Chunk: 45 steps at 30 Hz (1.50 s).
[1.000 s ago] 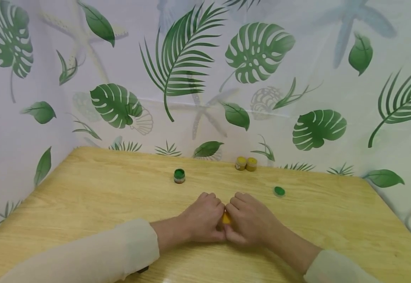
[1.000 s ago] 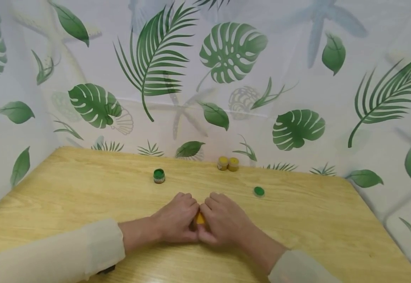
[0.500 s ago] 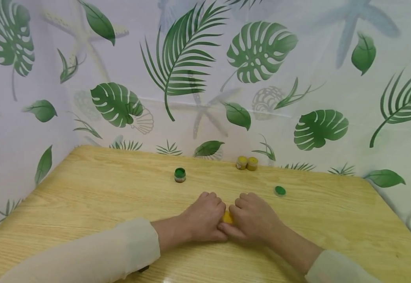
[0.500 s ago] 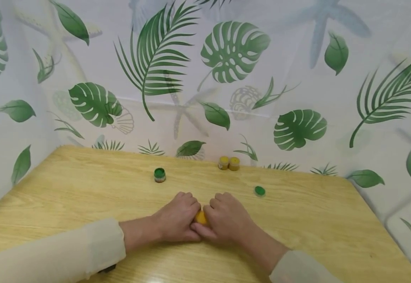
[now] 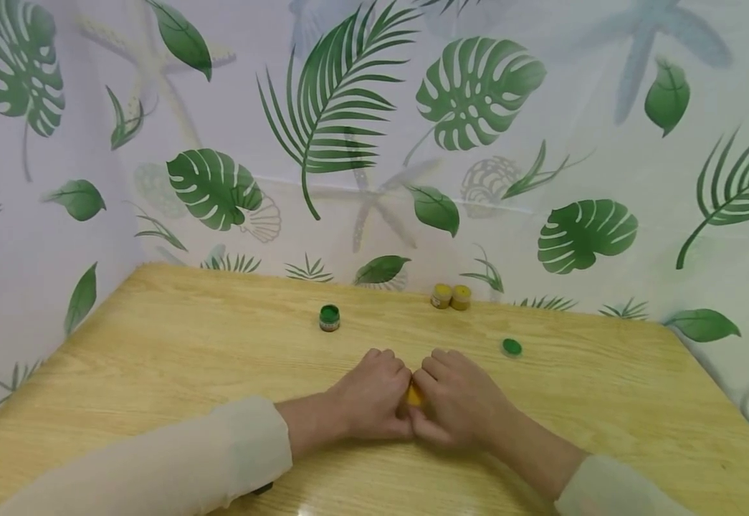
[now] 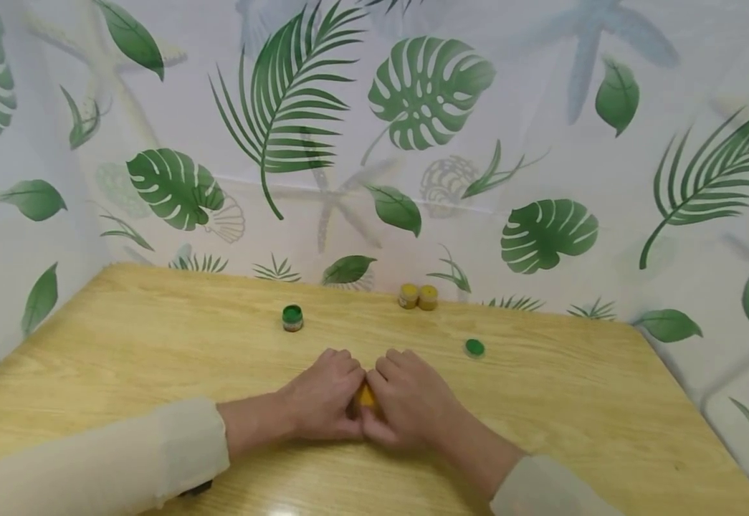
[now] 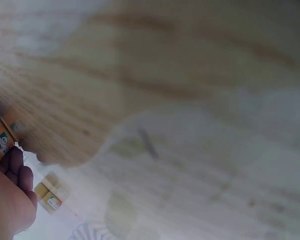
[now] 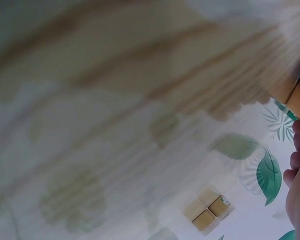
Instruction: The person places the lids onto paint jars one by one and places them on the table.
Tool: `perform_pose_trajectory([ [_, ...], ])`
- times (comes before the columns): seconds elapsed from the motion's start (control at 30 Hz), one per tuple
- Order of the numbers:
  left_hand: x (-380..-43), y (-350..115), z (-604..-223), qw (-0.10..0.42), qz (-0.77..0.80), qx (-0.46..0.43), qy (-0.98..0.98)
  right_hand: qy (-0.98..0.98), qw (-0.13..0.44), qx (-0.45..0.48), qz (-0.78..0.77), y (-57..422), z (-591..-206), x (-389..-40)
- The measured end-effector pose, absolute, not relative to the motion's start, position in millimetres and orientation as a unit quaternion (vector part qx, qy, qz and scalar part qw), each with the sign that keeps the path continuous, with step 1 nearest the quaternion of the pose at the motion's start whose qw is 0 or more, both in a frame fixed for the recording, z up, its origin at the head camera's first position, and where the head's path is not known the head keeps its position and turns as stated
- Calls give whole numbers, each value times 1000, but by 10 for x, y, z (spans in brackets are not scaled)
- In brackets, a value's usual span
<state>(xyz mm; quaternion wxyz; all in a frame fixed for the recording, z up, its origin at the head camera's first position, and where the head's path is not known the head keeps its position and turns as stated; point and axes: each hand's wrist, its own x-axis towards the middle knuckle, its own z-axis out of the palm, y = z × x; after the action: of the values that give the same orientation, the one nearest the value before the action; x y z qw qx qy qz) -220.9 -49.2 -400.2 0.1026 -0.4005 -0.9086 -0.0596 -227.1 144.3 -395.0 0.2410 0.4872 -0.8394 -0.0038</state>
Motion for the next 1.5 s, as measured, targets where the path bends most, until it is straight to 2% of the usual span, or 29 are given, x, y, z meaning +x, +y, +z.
perform_pose_trajectory([
  [0.47,-2185,-447,-3961,105,-45,-403,-908,-840,248,482,2,1497,-3952,-2255],
  [0.83,-2201,-458,-3952,86,-56,-407,-908,-829,284,480,48,1494,-3937,-2266],
  [0.97,-2197,-491,-3962,73,-65,-397,-913,-836,262,480,35,1472,-3931,-2266],
  [1.13,-2205,-501,-3952,89,-66,-400,-910,-840,234,489,31,1470,-3921,-2290],
  [1.5,-2227,-478,-3914,77,-70,-406,-908,-839,225,494,44,1506,-3957,-2314],
])
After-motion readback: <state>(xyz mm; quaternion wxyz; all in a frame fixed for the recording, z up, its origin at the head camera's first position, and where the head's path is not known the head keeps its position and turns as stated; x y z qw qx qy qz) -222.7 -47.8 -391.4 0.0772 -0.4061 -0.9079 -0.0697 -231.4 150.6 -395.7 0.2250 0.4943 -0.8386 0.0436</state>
